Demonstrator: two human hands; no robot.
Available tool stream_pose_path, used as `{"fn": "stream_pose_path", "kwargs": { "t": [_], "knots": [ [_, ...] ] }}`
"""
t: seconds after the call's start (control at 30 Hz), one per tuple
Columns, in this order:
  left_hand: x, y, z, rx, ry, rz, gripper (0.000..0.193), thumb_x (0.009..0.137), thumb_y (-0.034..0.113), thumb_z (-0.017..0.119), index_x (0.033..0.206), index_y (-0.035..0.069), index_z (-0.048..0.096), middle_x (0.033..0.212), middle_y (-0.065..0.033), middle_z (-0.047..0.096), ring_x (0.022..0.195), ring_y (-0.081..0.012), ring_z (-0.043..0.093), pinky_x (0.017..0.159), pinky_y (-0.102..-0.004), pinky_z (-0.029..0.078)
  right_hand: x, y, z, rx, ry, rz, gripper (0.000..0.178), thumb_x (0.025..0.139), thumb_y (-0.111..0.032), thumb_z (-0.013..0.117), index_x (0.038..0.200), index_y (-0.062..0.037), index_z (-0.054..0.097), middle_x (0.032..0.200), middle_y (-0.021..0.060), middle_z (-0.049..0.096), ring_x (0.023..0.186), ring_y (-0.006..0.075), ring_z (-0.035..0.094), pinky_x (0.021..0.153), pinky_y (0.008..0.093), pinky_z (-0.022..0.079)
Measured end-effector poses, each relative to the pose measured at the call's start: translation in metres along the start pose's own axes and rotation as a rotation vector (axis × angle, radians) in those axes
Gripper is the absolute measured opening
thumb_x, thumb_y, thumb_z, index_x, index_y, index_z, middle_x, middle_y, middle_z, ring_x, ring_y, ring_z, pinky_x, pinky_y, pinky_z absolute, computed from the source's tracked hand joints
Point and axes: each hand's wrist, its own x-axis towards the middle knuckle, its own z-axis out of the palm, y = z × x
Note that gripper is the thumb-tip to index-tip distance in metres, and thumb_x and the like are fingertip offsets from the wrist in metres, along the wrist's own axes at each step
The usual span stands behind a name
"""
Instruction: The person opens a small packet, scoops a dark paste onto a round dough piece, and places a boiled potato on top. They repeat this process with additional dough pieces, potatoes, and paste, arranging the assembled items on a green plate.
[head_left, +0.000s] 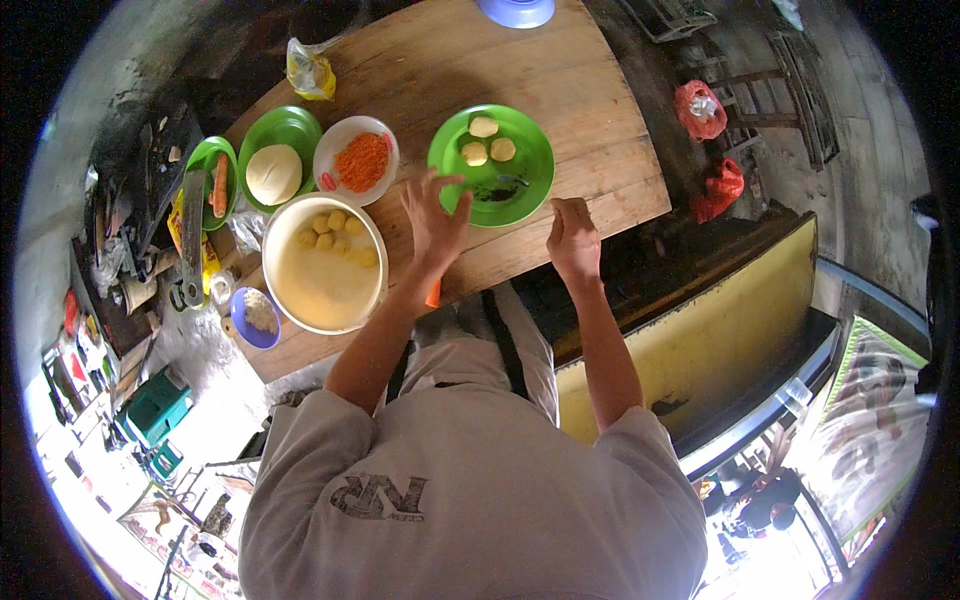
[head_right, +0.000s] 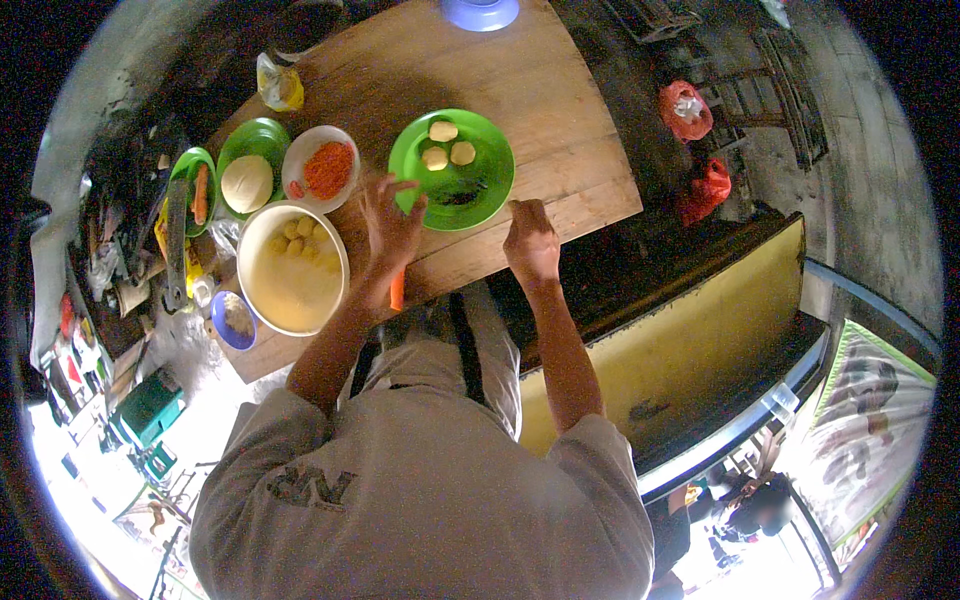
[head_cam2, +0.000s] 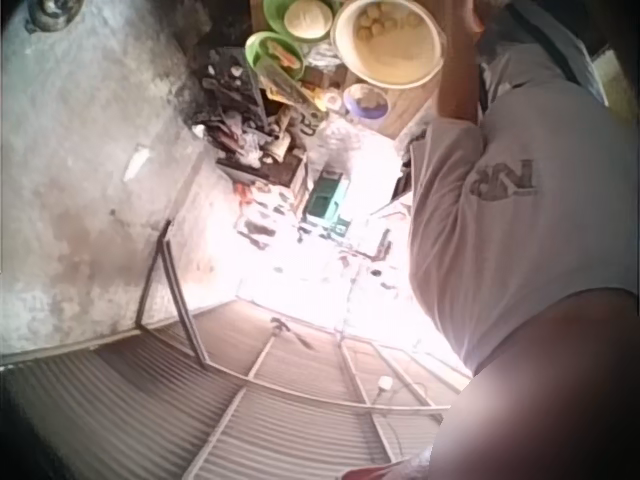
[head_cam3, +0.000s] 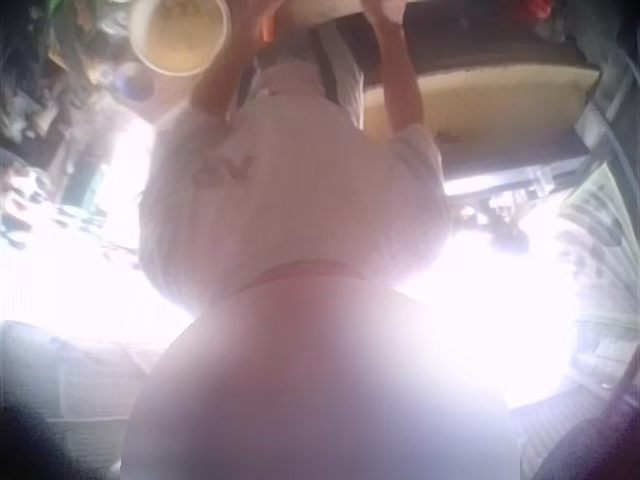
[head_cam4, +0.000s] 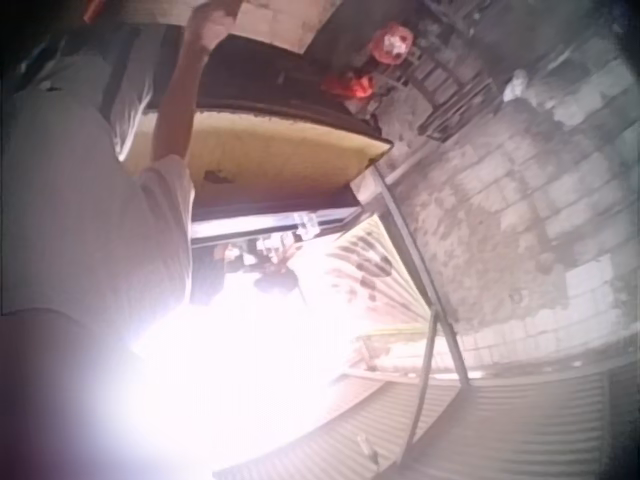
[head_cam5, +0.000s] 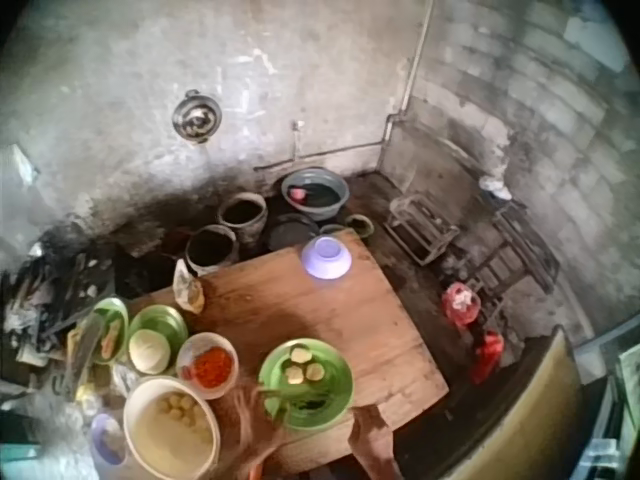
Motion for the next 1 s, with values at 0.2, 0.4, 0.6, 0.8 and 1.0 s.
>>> {"fn": "stream_pose_path", "kwargs": {
  "t": [0.2, 0.4, 0.6, 0.8, 1.0],
  "knots": [
    [-0.064, 0.019, -0.026, -0.301, -0.173, -0.296, 0.036, 0.092, 0.015, 0.075, 0.124, 0.006, 0.062, 0.124, -0.0168, 0.064, 0.109, -0.0314, 0.066, 0.094, -0.0462, 0.053, 0.005, 0.003, -0.012, -0.097, -0.076, -0.107, 0.026, 0.089, 0.003, 0.063, 0.112, -0.0076, 0.067, 0.103, 0.0133, 0.065, 0.09, 0.0361, 0.068, 0.078, 0.0468, 0.059],
    [-0.042, -0.006, 0.004, -0.304, -0.337, -0.513, 0.046, 0.098, 0.019, 0.069, 0.131, -0.005, 0.048, 0.105, -0.0218, 0.073, 0.103, -0.032, 0.073, 0.086, -0.043, 0.058, 0.052, 0.012, -0.023, -0.278, -0.015, -0.226, 0.025, 0.09, 0.004, 0.064, 0.113, -0.0037, 0.068, 0.102, 0.0132, 0.064, 0.09, 0.0366, 0.068, 0.076, 0.0463, 0.059],
    [-0.031, -0.094, 0.083, -0.332, -0.356, -0.621, 0.041, 0.1, 0.017, 0.066, 0.13, 0.003, 0.042, 0.088, -0.0155, 0.071, 0.073, -0.0248, 0.072, 0.063, -0.037, 0.058, 0.073, 0.0, -0.018, -0.455, -0.077, -0.425, 0.021, 0.077, 0.003, 0.066, 0.097, -0.0026, 0.061, 0.1, 0.0143, 0.057, 0.088, 0.0327, 0.065, 0.073, 0.0453, 0.058],
    [-0.034, -0.082, 0.086, -0.895, -0.268, -0.92, 0.037, 0.1, 0.013, 0.067, 0.125, 0.007, 0.04, 0.082, -0.0108, 0.064, 0.063, -0.0222, 0.064, 0.053, -0.0361, 0.054, 0.049, -0.025, -0.029, -0.424, -0.308, -0.234, 0.022, 0.086, 0.004, 0.062, 0.105, -0.0007, 0.069, 0.099, 0.0165, 0.06, 0.089, 0.0386, 0.068, 0.076, 0.0492, 0.059],
    [-0.029, -0.044, 0.048, -0.841, -0.24, -0.858, 0.031, 0.103, 0.013, 0.063, 0.115, 0.01, 0.035, 0.086, -0.0126, 0.063, 0.062, -0.0182, 0.062, 0.051, -0.0329, 0.053, 0.053, -0.028, -0.024, -0.257, -0.26, -0.203, 0.027, 0.087, 0.005, 0.062, 0.112, -0.0052, 0.067, 0.104, 0.0164, 0.063, 0.093, 0.0394, 0.068, 0.076, 0.0494, 0.06]
  ]
}}
